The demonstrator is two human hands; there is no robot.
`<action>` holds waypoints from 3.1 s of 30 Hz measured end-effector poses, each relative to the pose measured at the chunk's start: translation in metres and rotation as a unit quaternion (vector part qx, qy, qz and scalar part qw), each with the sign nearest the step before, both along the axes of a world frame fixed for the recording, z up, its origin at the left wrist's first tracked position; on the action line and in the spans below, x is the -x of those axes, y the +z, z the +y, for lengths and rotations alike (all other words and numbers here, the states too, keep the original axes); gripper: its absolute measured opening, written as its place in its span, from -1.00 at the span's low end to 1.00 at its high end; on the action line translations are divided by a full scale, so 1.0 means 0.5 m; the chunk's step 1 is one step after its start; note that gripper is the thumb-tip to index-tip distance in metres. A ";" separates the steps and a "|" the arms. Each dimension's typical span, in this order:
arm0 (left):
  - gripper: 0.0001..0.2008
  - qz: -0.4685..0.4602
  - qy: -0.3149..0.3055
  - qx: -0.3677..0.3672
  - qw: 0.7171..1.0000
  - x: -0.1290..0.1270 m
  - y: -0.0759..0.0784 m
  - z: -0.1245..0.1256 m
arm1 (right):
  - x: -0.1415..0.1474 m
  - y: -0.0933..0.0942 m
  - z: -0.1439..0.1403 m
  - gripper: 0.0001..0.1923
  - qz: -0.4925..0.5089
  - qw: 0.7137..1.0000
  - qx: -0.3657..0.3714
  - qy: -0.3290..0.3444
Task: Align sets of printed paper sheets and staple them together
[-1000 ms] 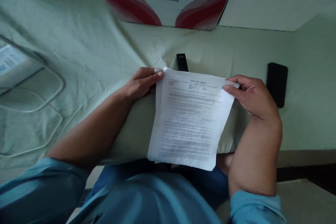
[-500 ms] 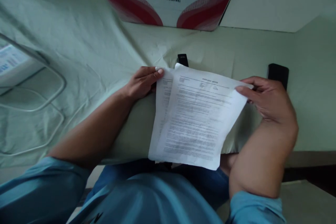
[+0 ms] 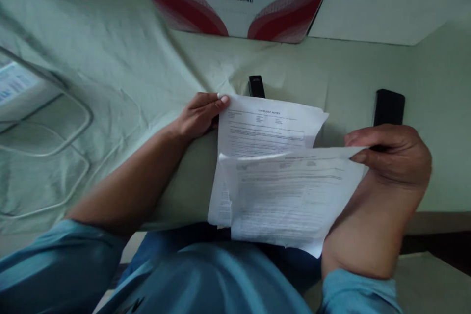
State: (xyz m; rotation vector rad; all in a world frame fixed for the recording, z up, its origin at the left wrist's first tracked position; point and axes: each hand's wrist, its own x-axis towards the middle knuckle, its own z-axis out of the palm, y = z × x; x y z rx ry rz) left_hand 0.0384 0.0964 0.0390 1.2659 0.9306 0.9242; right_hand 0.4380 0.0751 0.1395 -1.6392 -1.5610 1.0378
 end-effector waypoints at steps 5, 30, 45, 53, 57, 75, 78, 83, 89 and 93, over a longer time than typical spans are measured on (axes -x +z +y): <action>-0.32 0.002 0.009 0.009 1.000 0.001 0.003 -0.002 | 0.057 0.005 0.023 -0.53 0.085 0.989 0.110 -0.046; -0.33 0.021 -0.029 -0.015 0.999 0.004 0.006 0.001 | 0.109 -0.043 0.046 -0.51 0.111 0.983 0.145 -0.023; -0.31 0.043 -0.023 -0.026 0.998 0.000 0.017 0.000 | 0.116 -0.045 0.044 -0.52 0.104 0.985 0.140 -0.018; -0.30 0.047 -0.020 -0.027 0.998 -0.001 0.019 -0.001 | 0.113 -0.050 0.045 -0.58 0.111 0.985 0.135 0.000; -0.30 0.047 -0.019 -0.032 0.998 0.001 0.015 -0.001 | 0.115 -0.051 0.045 -0.56 0.104 0.986 0.133 -0.008; -0.54 0.095 -0.073 -0.070 0.990 0.008 0.011 0.005 | 0.104 -0.103 0.059 -0.55 -0.110 0.985 -0.092 0.092; -0.55 0.090 -0.073 -0.068 0.991 0.009 0.008 0.005 | 0.120 -0.093 0.053 -0.66 -0.129 0.973 -0.117 0.154; -0.53 0.096 -0.069 -0.062 0.991 0.008 0.008 0.004 | 0.139 -0.092 0.049 -0.71 -0.134 0.968 -0.134 0.163; -0.53 0.065 -0.073 -0.031 0.995 0.007 0.020 0.000 | 0.160 -0.095 0.048 -0.67 -0.162 0.947 -0.204 0.189; -0.56 0.047 -0.080 -0.001 0.996 0.008 0.020 -0.001 | 0.172 -0.096 0.045 -0.74 -0.173 0.943 -0.187 0.213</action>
